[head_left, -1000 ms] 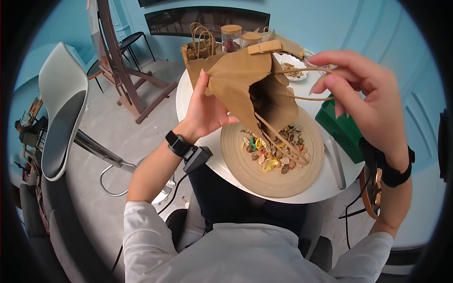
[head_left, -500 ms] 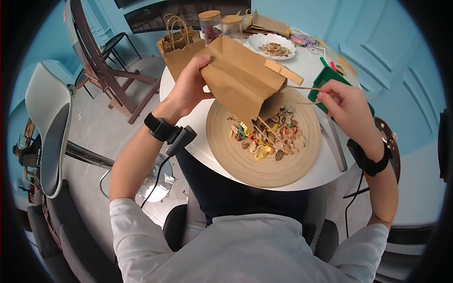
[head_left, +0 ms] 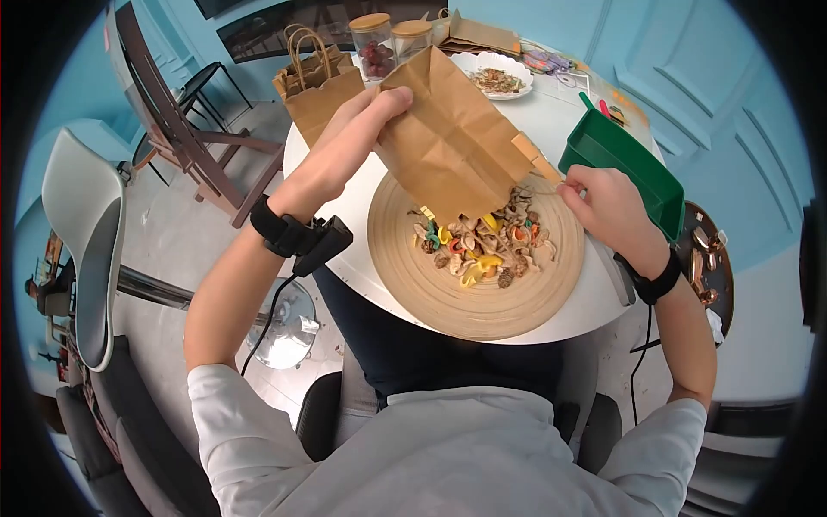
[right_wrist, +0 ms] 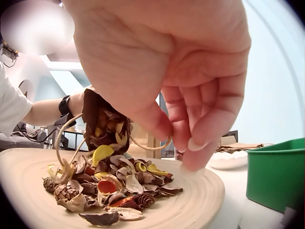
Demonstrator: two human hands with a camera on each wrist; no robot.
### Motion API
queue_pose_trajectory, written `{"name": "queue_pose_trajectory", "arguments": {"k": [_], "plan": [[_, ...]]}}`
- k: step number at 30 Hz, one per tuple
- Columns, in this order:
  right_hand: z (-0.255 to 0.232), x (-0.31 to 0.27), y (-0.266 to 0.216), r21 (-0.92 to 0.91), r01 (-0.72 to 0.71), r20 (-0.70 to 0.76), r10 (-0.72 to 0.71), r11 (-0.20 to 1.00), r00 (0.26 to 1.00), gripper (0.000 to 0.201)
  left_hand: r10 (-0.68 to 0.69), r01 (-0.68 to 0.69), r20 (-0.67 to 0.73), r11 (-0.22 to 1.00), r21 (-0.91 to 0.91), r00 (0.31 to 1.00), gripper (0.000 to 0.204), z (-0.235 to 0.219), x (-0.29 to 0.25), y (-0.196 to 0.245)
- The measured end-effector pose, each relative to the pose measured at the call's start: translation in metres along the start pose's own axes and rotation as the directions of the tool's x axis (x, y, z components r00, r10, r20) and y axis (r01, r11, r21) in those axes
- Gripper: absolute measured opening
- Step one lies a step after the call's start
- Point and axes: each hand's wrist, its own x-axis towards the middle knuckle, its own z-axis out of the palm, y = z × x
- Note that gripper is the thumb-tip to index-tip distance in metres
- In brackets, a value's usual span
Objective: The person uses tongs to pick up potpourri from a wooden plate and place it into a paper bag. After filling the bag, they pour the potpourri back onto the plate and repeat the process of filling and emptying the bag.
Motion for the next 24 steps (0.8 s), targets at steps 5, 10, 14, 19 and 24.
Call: {"name": "queue_pose_trajectory", "arguments": {"k": [5, 10, 14, 19, 24], "plan": [[0.007, 0.004, 0.004, -0.037, -0.016, 0.050, 0.018, 0.999, 0.999, 0.017, 0.043, -0.043, -0.053, 0.999, 0.014, 0.998, 0.050, 0.002, 0.002, 0.002], [0.009, 0.007, 0.002, -0.020, -0.032, 0.037, 0.033, 0.999, 0.999, 0.020, 0.098, -0.096, -0.078, 0.995, 0.020, 0.992, 0.050, -0.002, 0.001, 0.010], [0.012, 0.008, -0.001, 0.019, 0.003, 0.015, -0.003, 1.000, 1.000, 0.019, 0.162, -0.157, -0.067, 0.984, 0.079, 0.984, 0.063, 0.000, -0.003, 0.021], [0.016, 0.010, -0.002, 0.032, -0.012, -0.001, 0.012, 0.999, 1.000, 0.019, 0.232, -0.209, -0.094, 0.956, 0.205, 0.968, 0.080, -0.006, -0.002, 0.031], [0.019, 0.011, -0.006, 0.012, -0.036, 0.026, 0.036, 0.999, 0.999, 0.018, 0.284, -0.256, -0.094, 0.937, 0.237, 0.954, 0.085, -0.001, 0.002, 0.032]]}}
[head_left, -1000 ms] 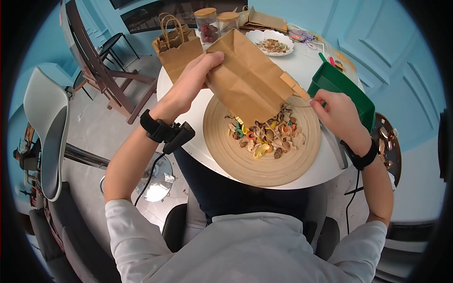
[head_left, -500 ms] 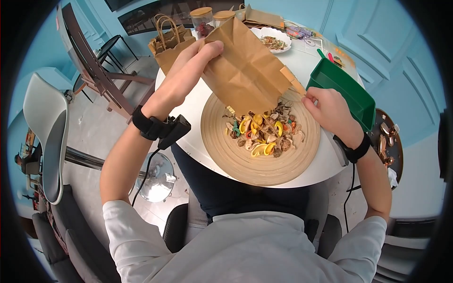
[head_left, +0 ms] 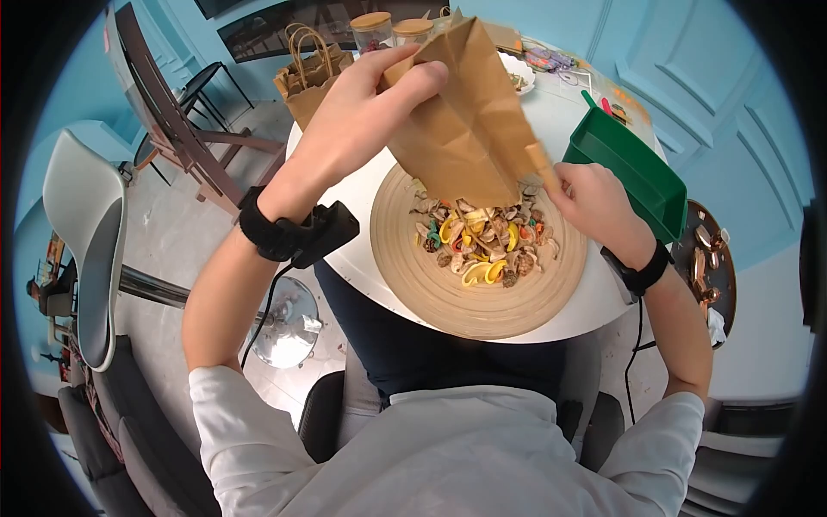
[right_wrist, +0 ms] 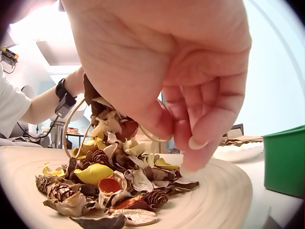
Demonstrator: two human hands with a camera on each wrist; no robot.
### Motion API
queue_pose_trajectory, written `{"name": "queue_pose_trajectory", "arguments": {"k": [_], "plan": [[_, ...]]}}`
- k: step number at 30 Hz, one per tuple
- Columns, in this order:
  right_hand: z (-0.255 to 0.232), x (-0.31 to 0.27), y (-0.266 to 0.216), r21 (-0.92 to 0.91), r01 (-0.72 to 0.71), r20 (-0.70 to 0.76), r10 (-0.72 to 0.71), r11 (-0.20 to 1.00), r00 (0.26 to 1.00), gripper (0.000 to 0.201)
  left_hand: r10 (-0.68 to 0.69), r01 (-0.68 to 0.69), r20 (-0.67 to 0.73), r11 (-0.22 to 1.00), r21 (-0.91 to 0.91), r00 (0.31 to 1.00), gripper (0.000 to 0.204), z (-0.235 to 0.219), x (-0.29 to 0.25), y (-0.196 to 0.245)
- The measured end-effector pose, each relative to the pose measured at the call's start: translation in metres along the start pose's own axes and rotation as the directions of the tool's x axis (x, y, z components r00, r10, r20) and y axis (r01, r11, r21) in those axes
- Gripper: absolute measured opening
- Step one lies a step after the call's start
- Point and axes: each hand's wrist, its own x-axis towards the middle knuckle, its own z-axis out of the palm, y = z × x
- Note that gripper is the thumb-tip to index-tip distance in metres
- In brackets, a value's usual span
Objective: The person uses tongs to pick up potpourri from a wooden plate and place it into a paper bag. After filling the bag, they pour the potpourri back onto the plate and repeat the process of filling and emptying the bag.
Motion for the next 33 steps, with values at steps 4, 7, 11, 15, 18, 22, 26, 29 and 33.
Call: {"name": "queue_pose_trajectory", "arguments": {"k": [4, 7, 11, 15, 18, 22, 26, 29, 33], "plan": [[-0.002, -0.001, -0.002, -0.042, -0.041, 0.045, 0.043, 0.998, 0.998, 0.019, -0.048, 0.048, 0.020, 0.999, -0.006, 0.999, 0.087, -0.001, 0.002, 0.001], [0.002, 0.001, 0.000, 0.010, 0.043, -0.026, -0.043, 0.999, 0.999, 0.019, -0.036, 0.036, 0.002, 0.999, 0.026, 0.999, 0.087, -0.002, 0.000, 0.001], [-0.001, 0.003, -0.008, -0.005, -0.014, 0.014, 0.014, 1.000, 1.000, 0.020, -0.002, 0.002, -0.014, 1.000, 0.003, 1.000, 0.087, -0.003, 0.001, 0.004], [-0.001, 0.003, -0.009, -0.025, 0.013, -0.004, -0.013, 1.000, 1.000, 0.020, 0.008, -0.007, -0.024, 1.000, 0.016, 1.000, 0.086, -0.004, 0.003, 0.002], [0.001, 0.002, -0.007, -0.040, 0.006, -0.003, -0.006, 0.999, 1.000, 0.020, 0.040, -0.039, -0.030, 0.999, 0.024, 0.999, 0.084, -0.005, 0.004, -0.001], [-0.002, 0.006, -0.005, 0.040, 0.020, -0.054, -0.018, 0.999, 0.998, 0.020, 0.047, -0.047, -0.013, 0.998, -0.039, 0.999, 0.075, -0.009, -0.002, 0.015], [-0.013, 0.005, -0.014, -0.002, -0.007, -0.041, 0.007, 1.000, 0.999, 0.022, 0.036, -0.043, -0.059, 0.992, -0.117, 0.998, 0.059, -0.011, -0.004, 0.015], [-0.016, 0.007, -0.011, 0.045, 0.026, -0.085, -0.022, 0.999, 0.996, 0.022, 0.015, -0.017, -0.017, 0.998, -0.067, 1.000, 0.053, -0.018, 0.001, 0.011], [-0.025, 0.007, -0.013, 0.039, 0.059, -0.126, -0.054, 0.997, 0.990, 0.021, -0.018, 0.008, -0.064, 0.988, -0.154, 0.998, 0.053, -0.027, 0.009, -0.006]]}}
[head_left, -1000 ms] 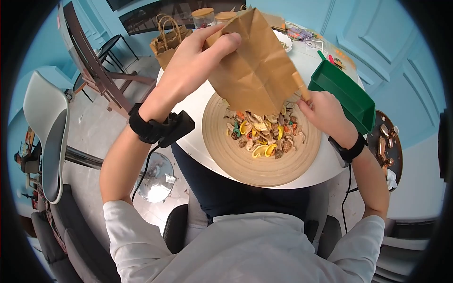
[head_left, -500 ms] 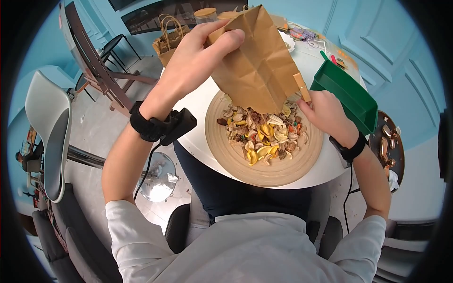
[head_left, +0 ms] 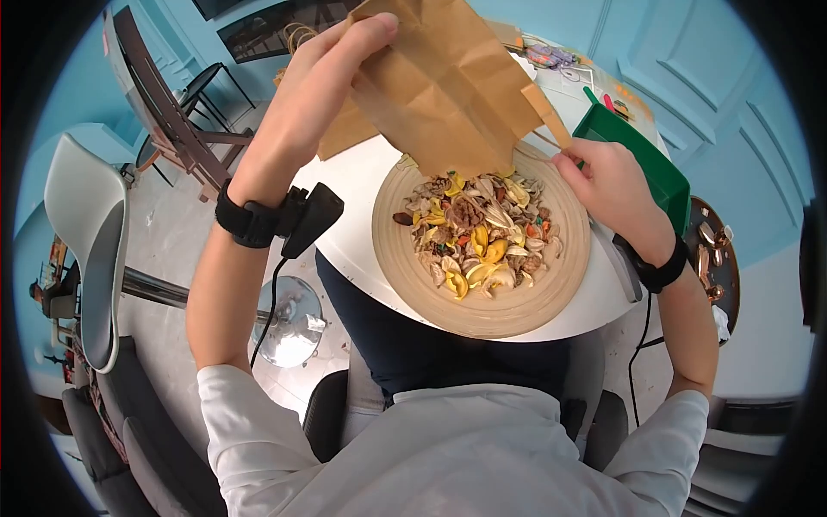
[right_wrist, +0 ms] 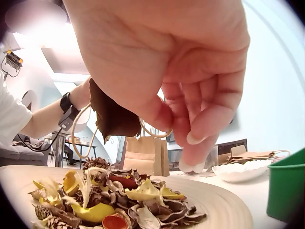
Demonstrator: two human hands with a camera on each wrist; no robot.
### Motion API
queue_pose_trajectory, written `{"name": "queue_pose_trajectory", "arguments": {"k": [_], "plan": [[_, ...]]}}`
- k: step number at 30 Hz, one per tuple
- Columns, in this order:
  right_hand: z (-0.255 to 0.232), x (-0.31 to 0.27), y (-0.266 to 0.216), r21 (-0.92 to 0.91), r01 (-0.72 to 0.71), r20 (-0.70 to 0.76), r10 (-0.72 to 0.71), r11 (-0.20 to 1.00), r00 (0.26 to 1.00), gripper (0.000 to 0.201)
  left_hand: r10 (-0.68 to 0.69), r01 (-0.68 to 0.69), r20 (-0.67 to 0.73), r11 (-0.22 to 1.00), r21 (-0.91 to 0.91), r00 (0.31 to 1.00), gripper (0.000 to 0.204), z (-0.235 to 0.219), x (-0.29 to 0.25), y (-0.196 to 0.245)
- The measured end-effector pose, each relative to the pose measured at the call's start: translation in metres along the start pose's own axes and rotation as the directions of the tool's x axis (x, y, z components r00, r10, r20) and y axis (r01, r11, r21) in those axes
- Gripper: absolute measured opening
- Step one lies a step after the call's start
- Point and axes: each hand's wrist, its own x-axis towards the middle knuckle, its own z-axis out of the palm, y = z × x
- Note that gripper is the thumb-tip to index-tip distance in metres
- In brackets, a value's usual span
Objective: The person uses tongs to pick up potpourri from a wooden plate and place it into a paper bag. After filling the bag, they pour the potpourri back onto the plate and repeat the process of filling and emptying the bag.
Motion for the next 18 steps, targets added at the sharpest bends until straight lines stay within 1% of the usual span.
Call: {"name": "queue_pose_trajectory", "arguments": {"k": [1, 2, 4, 5, 7, 8, 9, 10, 11, 13, 14, 15, 16, 17, 18], "plan": [[-0.003, 0.001, -0.001, 0.006, 0.010, -0.022, -0.010, 1.000, 1.000, 0.021, -0.027, 0.027, -0.004, 0.998, -0.059, 1.000, 0.054, -0.002, 0.003, -0.004], [-0.007, 0.001, -0.002, 0.006, 0.011, -0.024, -0.011, 1.000, 1.000, 0.021, -0.026, 0.025, -0.005, 0.998, -0.058, 1.000, 0.054, -0.002, 0.004, -0.008], [-0.014, 0.001, -0.006, 0.053, 0.052, -0.095, -0.047, 0.997, 0.994, 0.021, -0.091, 0.088, -0.014, 0.981, -0.175, 0.996, 0.060, -0.003, 0.005, -0.011], [-0.016, 0.001, -0.009, 0.054, 0.053, -0.099, -0.048, 0.997, 0.994, 0.021, -0.089, 0.085, -0.015, 0.981, -0.172, 0.996, 0.060, -0.005, 0.005, -0.015], [-0.021, -0.003, -0.016, 0.136, 0.099, -0.171, -0.076, 0.986, 0.982, 0.019, -0.242, 0.257, 0.086, 0.890, -0.376, 0.966, 0.063, -0.009, 0.006, -0.027], [-0.023, -0.005, -0.020, 0.137, 0.099, -0.173, -0.075, 0.986, 0.982, 0.019, -0.269, 0.305, 0.143, 0.845, -0.440, 0.952, 0.066, -0.010, 0.005, -0.034], [-0.026, -0.007, -0.025, 0.147, 0.129, -0.196, -0.099, 0.981, 0.976, 0.018, -0.269, 0.305, 0.143, 0.846, -0.437, 0.952, 0.066, -0.011, 0.004, -0.042], [-0.028, -0.009, -0.030, 0.156, 0.159, -0.219, -0.122, 0.975, 0.968, 0.016, -0.302, 0.363, 0.201, 0.768, -0.527, 0.932, 0.067, -0.013, 0.002, -0.049], [-0.031, -0.011, -0.037, 0.159, 0.160, -0.222, -0.122, 0.974, 0.967, 0.016, -0.326, 0.418, 0.262, 0.678, -0.605, 0.908, 0.068, -0.014, 0.002, -0.055], [-0.037, -0.014, -0.050, 0.132, 0.214, -0.243, -0.177, 0.968, 0.954, 0.013, -0.315, 0.424, 0.284, 0.680, -0.598, 0.906, 0.069, -0.014, -0.003, -0.061], [-0.039, -0.015, -0.055, 0.137, 0.214, -0.244, -0.177, 0.967, 0.953, 0.013, -0.322, 0.435, 0.292, 0.656, -0.617, 0.901, 0.069, -0.011, -0.005, -0.061], [-0.040, -0.016, -0.060, 0.149, 0.263, -0.272, -0.216, 0.953, 0.938, 0.011, -0.329, 0.444, 0.299, 0.631, -0.636, 0.896, 0.068, -0.010, -0.007, -0.063], [-0.041, -0.016, -0.065, 0.159, 0.310, -0.300, -0.253, 0.937, 0.920, 0.010, -0.310, 0.462, 0.342, 0.606, -0.647, 0.887, 0.066, -0.012, -0.007, -0.067], [-0.042, -0.016, -0.069, 0.162, 0.311, -0.301, -0.253, 0.936, 0.919, 0.010, -0.313, 0.463, 0.341, 0.607, -0.646, 0.886, 0.066, -0.012, -0.008, -0.071], [-0.042, -0.015, -0.072, 0.164, 0.346, -0.329, -0.280, 0.924, 0.902, 0.009, -0.316, 0.487, 0.371, 0.577, -0.655, 0.873, 0.065, -0.013, -0.009, -0.073]]}}
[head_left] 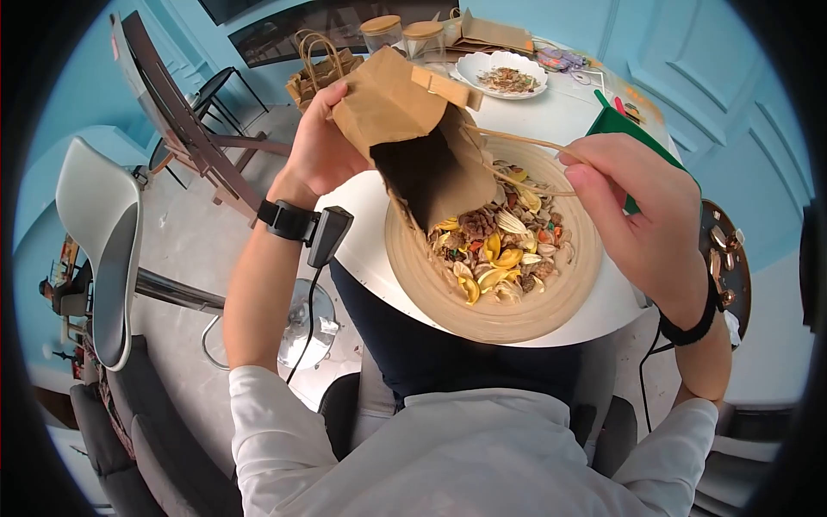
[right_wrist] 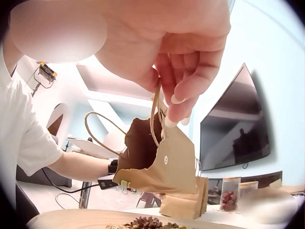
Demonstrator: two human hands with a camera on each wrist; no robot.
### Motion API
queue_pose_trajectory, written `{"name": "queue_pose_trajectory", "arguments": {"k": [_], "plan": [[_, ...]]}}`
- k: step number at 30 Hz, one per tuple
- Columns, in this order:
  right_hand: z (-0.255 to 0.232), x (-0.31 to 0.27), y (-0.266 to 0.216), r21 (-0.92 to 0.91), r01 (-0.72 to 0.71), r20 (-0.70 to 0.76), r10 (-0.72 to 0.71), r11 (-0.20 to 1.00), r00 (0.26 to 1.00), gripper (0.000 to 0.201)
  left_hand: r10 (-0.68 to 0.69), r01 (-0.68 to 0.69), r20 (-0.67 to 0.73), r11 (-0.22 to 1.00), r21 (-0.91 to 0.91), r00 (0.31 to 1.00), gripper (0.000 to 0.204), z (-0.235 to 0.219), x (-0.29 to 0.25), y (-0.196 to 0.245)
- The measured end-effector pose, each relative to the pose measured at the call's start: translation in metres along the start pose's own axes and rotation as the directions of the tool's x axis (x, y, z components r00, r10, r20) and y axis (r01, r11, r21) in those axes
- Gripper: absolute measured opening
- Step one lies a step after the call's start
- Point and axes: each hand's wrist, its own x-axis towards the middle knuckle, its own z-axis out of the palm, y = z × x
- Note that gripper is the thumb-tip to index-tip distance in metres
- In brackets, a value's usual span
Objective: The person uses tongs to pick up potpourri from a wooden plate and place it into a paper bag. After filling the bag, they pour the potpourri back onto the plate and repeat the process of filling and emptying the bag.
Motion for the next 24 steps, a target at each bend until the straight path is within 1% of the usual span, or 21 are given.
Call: {"name": "queue_pose_trajectory", "arguments": {"k": [1, 2, 3, 4, 5, 6, 8, 11, 12, 13, 15, 16, 17, 19, 20, 22, 23, 24], "plan": [[0.000, 0.002, -0.003, 0.012, 0.036, -0.025, -0.036, 0.999, 0.999, 0.009, -0.026, 0.027, 0.018, 0.999, -0.028, 0.999, 0.065, -0.001, 0.000, -0.001], [-0.001, 0.003, -0.006, 0.014, 0.038, -0.025, -0.038, 0.999, 0.999, 0.009, -0.037, 0.038, 0.032, 0.999, -0.033, 0.999, 0.065, -0.007, 0.002, -0.003], [-0.002, 0.004, -0.009, 0.036, 0.044, 0.008, -0.045, 0.998, 0.999, 0.008, -0.035, 0.036, 0.030, 0.999, -0.033, 0.999, 0.065, -0.009, 0.001, -0.004], [-0.003, 0.006, -0.011, 0.057, 0.050, 0.041, -0.052, 0.997, 0.998, 0.008, -0.025, 0.036, 0.097, 0.992, -0.117, 0.995, 0.057, -0.011, 0.000, -0.005], [-0.003, 0.007, -0.013, 0.059, 0.052, 0.041, -0.054, 0.997, 0.998, 0.008, -0.008, 0.041, 0.163, 0.979, -0.201, 0.987, 0.052, -0.012, -0.002, -0.005], [-0.002, 0.008, -0.014, 0.071, 0.049, 0.053, -0.053, 0.996, 0.997, 0.009, -0.007, 0.039, 0.161, 0.979, -0.200, 0.987, 0.052, -0.011, -0.003, -0.005], [-0.001, 0.010, -0.016, 0.084, 0.049, 0.067, -0.055, 0.995, 0.996, 0.009, -0.045, 0.087, 0.168, 0.965, -0.249, 0.985, 0.053, -0.008, -0.006, -0.007], [0.001, 0.016, -0.014, 0.082, 0.018, 0.072, -0.024, 0.996, 0.997, 0.010, -0.045, 0.093, 0.170, 0.955, -0.282, 0.984, 0.053, -0.005, -0.010, -0.007], [0.001, 0.019, -0.010, 0.083, 0.004, 0.070, -0.009, 0.997, 0.998, 0.012, -0.039, 0.089, 0.186, 0.959, -0.268, 0.982, 0.056, -0.010, -0.008, -0.009], [0.002, 0.022, -0.007, 0.085, -0.011, 0.067, 0.005, 0.996, 0.998, 0.015, -0.035, 0.085, 0.184, 0.959, -0.269, 0.982, 0.056, -0.013, -0.008, -0.011], [0.005, 0.026, -0.005, 0.077, -0.025, 0.072, 0.020, 0.997, 0.997, 0.018, -0.036, 0.040, 0.023, 0.970, -0.239, 0.999, 0.061, -0.015, -0.007, -0.013], [0.006, 0.028, -0.005, 0.069, -0.045, 0.077, 0.040, 0.997, 0.996, 0.021, -0.023, 0.021, -0.003, 0.965, -0.261, 1.000, 0.059, -0.009, -0.010, -0.014], [0.012, 0.029, -0.003, 0.069, -0.041, 0.080, 0.035, 0.997, 0.996, 0.021, -0.019, 0.017, -0.005, 0.965, -0.263, 1.000, 0.059, -0.005, -0.012, -0.016], [0.029, 0.031, 0.001, 0.188, -0.174, 0.086, 0.160, 0.967, 0.983, 0.026, 0.022, -0.023, -0.006, 0.958, -0.285, 1.000, 0.060, 0.001, -0.016, -0.019], [0.036, 0.033, 0.001, 0.188, -0.169, 0.087, 0.155, 0.968, 0.984, 0.026, 0.044, -0.039, 0.011, 0.954, -0.297, 0.999, 0.064, 0.002, -0.018, -0.022], [0.048, 0.038, 0.003, 0.255, -0.303, 0.218, 0.250, 0.918, 0.943, 0.028, 0.057, -0.046, 0.027, 0.951, -0.307, 0.998, 0.068, 0.009, -0.025, -0.029], [0.053, 0.043, 0.010, 0.256, -0.297, 0.217, 0.244, 0.920, 0.945, 0.028, 0.065, -0.048, 0.044, 0.948, -0.315, 0.997, 0.072, 0.011, -0.029, -0.030], [0.060, 0.051, 0.019, 0.190, -0.183, 0.210, 0.142, 0.964, 0.967, 0.029, 0.071, -0.055, 0.040, 0.948, -0.315, 0.997, 0.072, 0.010, -0.033, -0.031]]}}
